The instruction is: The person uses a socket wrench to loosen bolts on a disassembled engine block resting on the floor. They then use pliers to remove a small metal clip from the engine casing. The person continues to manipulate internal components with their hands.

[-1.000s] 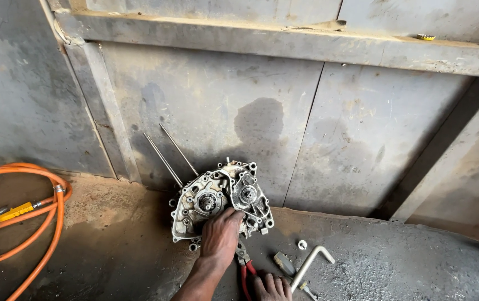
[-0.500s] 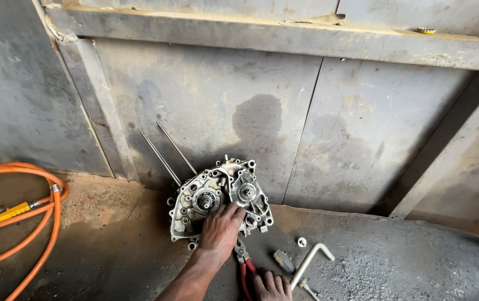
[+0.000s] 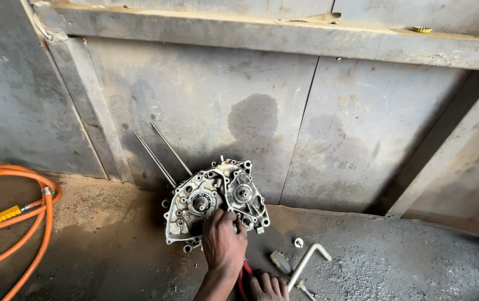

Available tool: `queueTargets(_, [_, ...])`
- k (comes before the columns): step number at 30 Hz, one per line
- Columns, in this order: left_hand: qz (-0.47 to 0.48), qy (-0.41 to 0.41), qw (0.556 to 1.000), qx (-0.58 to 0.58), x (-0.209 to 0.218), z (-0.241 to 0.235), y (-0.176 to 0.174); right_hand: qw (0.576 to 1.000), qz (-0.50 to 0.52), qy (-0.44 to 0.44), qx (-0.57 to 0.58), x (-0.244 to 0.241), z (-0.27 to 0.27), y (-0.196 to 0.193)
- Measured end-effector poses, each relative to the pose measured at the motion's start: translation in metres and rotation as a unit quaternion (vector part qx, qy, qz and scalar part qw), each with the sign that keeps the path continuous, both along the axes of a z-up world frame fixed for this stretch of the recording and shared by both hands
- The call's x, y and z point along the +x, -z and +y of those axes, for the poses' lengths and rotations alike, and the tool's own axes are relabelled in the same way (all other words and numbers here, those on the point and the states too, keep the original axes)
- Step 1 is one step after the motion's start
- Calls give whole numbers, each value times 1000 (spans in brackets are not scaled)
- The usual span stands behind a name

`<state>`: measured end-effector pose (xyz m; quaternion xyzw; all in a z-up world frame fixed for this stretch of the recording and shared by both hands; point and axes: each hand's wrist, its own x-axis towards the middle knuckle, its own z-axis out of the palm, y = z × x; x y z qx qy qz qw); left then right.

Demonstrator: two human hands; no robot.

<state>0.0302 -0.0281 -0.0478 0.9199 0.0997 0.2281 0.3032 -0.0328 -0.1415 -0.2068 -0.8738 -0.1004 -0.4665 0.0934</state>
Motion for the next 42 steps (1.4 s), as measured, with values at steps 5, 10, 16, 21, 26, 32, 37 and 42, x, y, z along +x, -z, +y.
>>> queueTargets(5, [-21, -11, 1000, 15, 0, -4, 6, 999, 25, -11, -17, -5, -4, -3])
queueTargets(10, [-24, -5, 1000, -2, -1, -4, 6, 998, 56, -23, -10, -7, -4, -5])
queueTargets(16, [-51, 2, 999, -6, 2, -4, 11, 1000, -3, -29, 3, -10, 3, -30])
queueTargets(21, [-87, 33, 993, 67, 8, 4, 19, 998, 39, -39, -29, -4, -9, -2])
queueTargets(26, [-92, 84, 989, 78, 13, 16, 20, 996, 75, -49, -20, -3, -12, 8])
queueTargets(32, [54, 120, 987, -95, -1, 36, -11, 987, 154, -35, -4, 8, -11, 29])
queueTargets(37, [61, 89, 976, -191, -9, 44, -16, 821, 569, 49, 20, 20, 10, -58])
queueTargets(42, [84, 90, 971, -206, -8, 43, -25, 752, 610, 14, 248, 23, 7, -126])
